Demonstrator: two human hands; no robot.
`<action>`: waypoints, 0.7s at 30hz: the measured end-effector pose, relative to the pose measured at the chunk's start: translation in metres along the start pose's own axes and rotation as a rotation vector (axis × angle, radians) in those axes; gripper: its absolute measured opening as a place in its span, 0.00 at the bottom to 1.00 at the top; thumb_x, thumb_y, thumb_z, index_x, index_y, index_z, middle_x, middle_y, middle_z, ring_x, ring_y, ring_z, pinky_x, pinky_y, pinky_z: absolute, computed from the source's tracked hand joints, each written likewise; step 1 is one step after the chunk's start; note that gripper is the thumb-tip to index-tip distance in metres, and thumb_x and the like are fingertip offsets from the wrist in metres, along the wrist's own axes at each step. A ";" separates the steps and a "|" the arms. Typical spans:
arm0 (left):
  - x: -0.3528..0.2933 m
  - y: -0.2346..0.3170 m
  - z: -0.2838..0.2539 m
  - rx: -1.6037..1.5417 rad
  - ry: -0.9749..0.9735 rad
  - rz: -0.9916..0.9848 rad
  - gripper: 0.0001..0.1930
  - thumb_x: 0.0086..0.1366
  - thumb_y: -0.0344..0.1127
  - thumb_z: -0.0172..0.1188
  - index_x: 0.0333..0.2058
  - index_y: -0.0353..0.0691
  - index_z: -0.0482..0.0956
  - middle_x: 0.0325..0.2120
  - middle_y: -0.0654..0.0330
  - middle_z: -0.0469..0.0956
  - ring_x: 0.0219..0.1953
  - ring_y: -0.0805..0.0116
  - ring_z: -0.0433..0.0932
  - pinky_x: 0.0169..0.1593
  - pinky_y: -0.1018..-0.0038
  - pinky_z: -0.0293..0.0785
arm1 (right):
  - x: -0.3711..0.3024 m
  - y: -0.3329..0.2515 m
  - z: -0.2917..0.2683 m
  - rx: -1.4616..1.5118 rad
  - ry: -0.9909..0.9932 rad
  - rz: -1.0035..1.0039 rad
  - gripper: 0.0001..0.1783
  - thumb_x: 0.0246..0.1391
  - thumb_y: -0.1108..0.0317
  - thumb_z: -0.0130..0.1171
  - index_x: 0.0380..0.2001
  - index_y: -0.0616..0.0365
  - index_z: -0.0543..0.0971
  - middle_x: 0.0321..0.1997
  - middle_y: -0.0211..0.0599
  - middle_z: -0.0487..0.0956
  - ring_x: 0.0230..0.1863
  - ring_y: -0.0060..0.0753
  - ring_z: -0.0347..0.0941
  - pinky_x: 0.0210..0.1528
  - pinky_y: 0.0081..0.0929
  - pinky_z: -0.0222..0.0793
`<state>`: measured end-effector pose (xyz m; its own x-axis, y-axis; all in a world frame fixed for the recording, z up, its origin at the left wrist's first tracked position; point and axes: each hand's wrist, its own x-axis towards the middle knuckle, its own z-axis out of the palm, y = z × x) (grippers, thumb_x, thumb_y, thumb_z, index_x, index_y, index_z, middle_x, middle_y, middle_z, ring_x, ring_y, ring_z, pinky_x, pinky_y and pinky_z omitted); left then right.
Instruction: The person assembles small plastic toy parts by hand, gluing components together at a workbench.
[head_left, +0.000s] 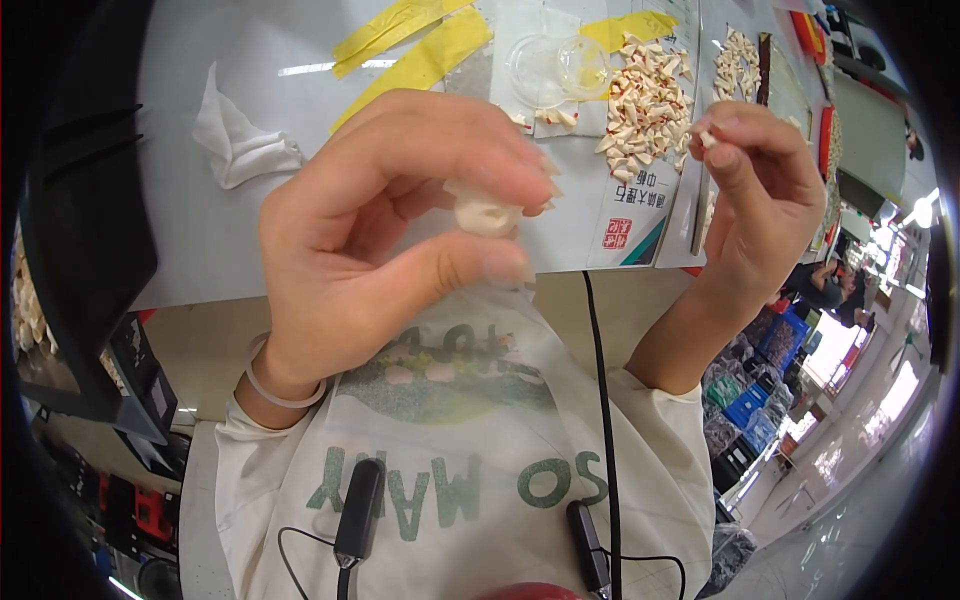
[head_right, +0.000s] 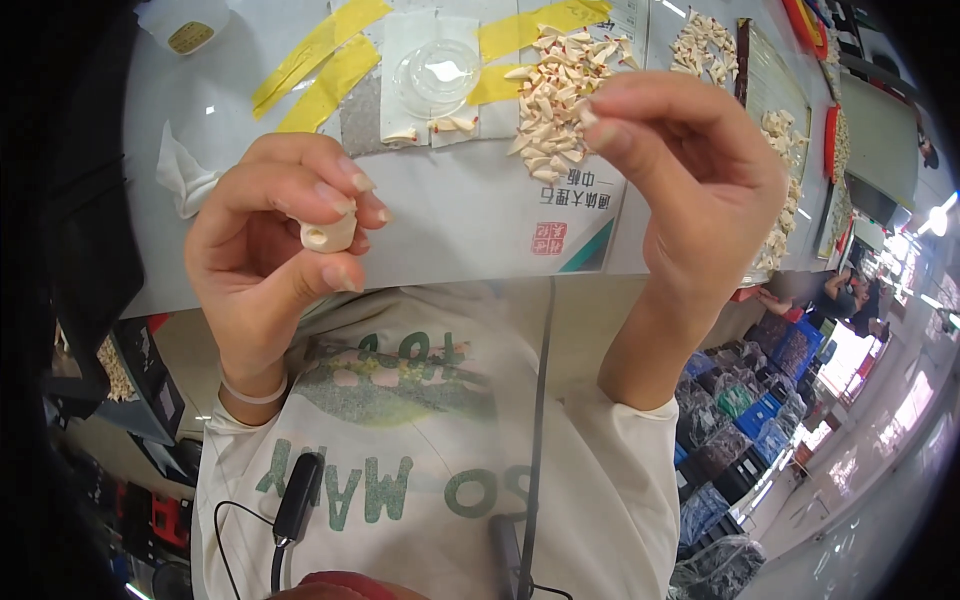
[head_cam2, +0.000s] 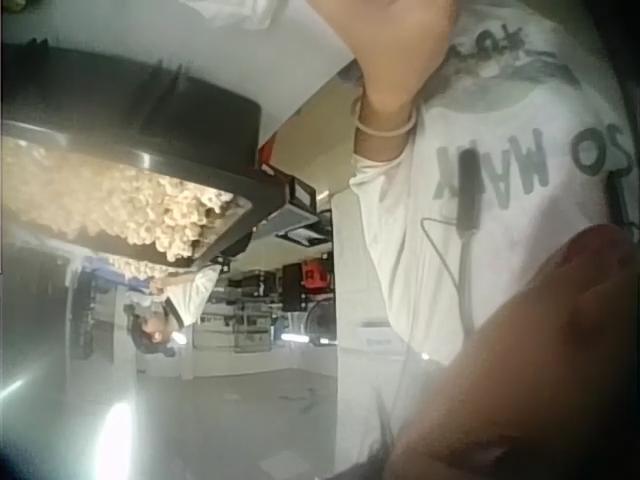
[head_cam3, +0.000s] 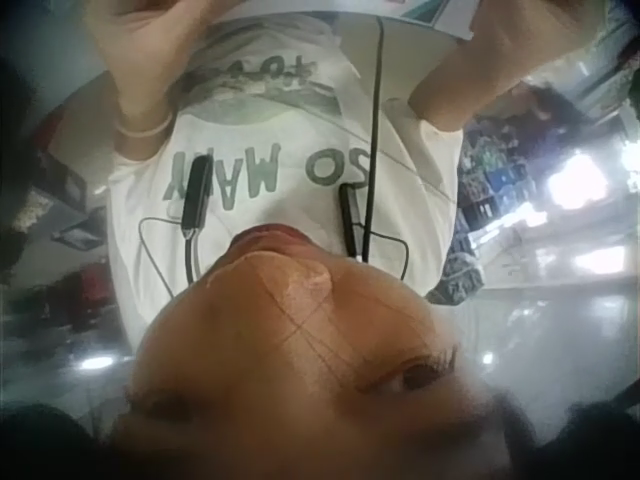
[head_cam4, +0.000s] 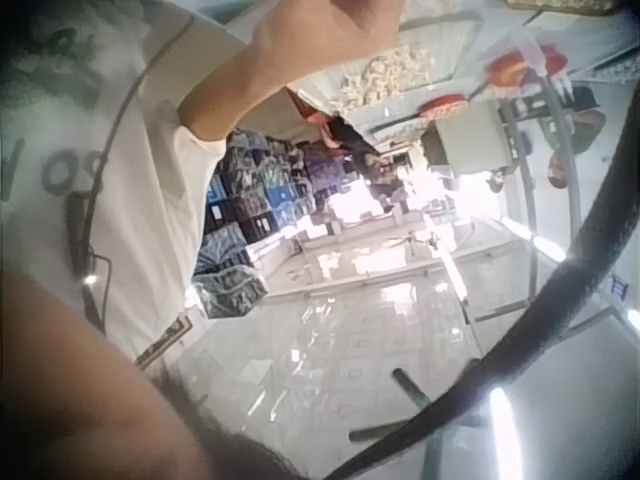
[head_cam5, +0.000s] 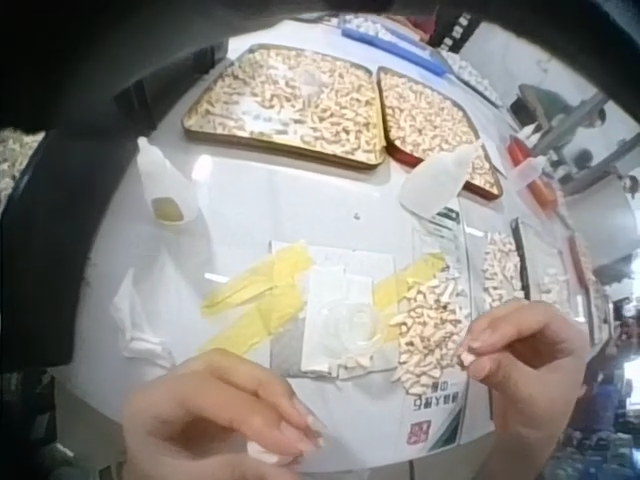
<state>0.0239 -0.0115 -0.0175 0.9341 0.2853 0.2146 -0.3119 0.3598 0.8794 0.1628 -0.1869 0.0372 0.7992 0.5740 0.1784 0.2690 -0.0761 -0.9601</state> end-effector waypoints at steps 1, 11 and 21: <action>0.002 0.003 0.002 -0.009 0.023 -0.016 0.16 0.46 0.34 0.64 0.32 0.34 0.71 0.32 0.52 0.70 0.31 0.66 0.73 0.31 0.78 0.71 | 0.004 -0.004 0.004 -0.064 -0.006 0.050 0.09 0.37 0.83 0.58 0.27 0.67 0.74 0.30 0.41 0.74 0.31 0.25 0.70 0.34 0.16 0.66; 0.006 0.001 -0.010 0.050 -0.160 0.037 0.14 0.47 0.24 0.60 0.34 0.27 0.71 0.32 0.49 0.70 0.32 0.64 0.73 0.35 0.77 0.73 | 0.041 -0.011 0.043 -0.572 -0.293 -0.147 0.07 0.34 0.82 0.60 0.22 0.66 0.74 0.25 0.33 0.73 0.29 0.21 0.65 0.30 0.14 0.56; 0.003 0.005 -0.010 -0.136 -0.147 -0.161 0.15 0.45 0.17 0.58 0.35 0.25 0.70 0.36 0.46 0.68 0.36 0.64 0.72 0.39 0.74 0.72 | 0.050 -0.026 0.060 -0.748 -0.361 -0.353 0.08 0.29 0.83 0.59 0.20 0.65 0.74 0.23 0.31 0.72 0.28 0.21 0.63 0.29 0.17 0.54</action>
<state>0.0235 -0.0001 -0.0162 0.9857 0.0859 0.1449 -0.1685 0.5091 0.8441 0.1638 -0.1072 0.0587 0.4202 0.8760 0.2368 0.8471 -0.2851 -0.4485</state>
